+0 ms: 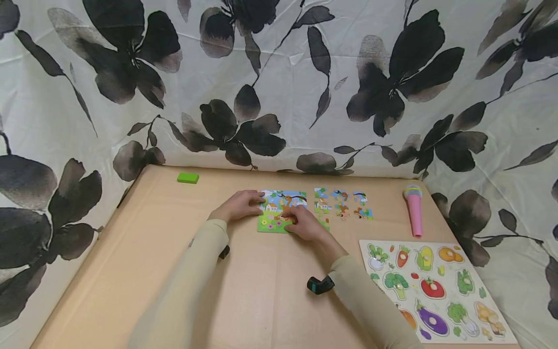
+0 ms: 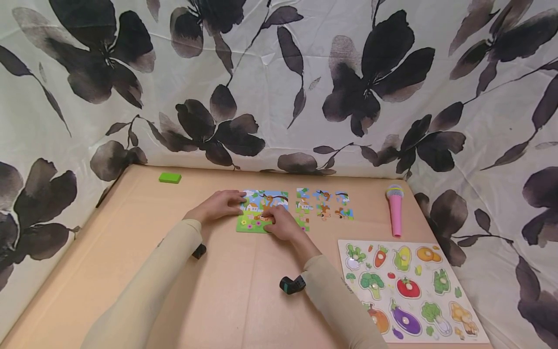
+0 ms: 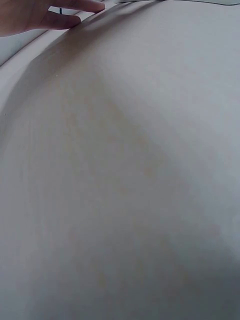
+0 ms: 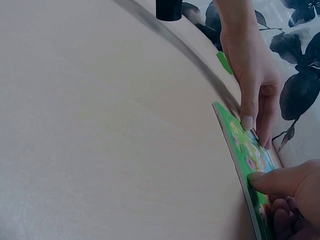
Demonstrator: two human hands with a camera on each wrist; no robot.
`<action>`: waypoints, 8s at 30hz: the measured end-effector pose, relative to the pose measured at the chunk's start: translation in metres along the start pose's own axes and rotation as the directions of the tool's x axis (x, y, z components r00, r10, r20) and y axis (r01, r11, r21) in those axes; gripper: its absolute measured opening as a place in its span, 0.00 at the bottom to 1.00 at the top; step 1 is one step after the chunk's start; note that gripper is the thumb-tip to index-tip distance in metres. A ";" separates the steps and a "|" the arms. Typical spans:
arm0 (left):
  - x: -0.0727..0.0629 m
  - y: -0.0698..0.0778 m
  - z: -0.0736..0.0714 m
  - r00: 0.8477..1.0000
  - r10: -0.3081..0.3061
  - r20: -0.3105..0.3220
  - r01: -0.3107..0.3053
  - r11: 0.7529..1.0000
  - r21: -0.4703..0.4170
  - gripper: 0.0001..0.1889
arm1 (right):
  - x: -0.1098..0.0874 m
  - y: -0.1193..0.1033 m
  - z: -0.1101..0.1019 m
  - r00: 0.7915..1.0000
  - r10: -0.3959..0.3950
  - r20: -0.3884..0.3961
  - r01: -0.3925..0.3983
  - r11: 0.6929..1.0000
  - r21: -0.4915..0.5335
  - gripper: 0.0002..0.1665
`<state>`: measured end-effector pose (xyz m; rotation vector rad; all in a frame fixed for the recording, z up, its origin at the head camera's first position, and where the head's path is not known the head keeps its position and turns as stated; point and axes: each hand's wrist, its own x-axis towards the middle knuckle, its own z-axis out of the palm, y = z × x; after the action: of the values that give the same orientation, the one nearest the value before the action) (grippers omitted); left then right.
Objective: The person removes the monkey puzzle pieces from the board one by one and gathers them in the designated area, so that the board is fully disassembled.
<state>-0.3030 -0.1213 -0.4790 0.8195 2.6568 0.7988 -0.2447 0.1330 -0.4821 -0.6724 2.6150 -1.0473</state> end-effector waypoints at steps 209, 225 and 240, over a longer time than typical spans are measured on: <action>0.000 0.000 0.001 0.999 -0.033 0.018 0.033 0.999 -0.006 0.25 | -0.010 -0.001 -0.021 0.988 0.152 0.007 -0.149 0.981 -0.126 0.17; -0.003 0.001 0.000 1.000 -0.001 0.008 0.001 1.000 -0.012 0.25 | -0.017 0.009 -0.007 0.988 0.082 -0.131 -0.091 0.993 -0.070 0.18; -0.003 0.001 0.000 1.000 0.014 -0.002 -0.014 1.000 0.000 0.25 | -0.015 0.005 -0.004 0.986 0.051 -0.161 -0.063 0.996 -0.069 0.13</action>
<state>-0.2997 -0.1224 -0.4781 0.8381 2.6560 0.8038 -0.2353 0.1465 -0.4820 -0.5464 2.8040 -1.0308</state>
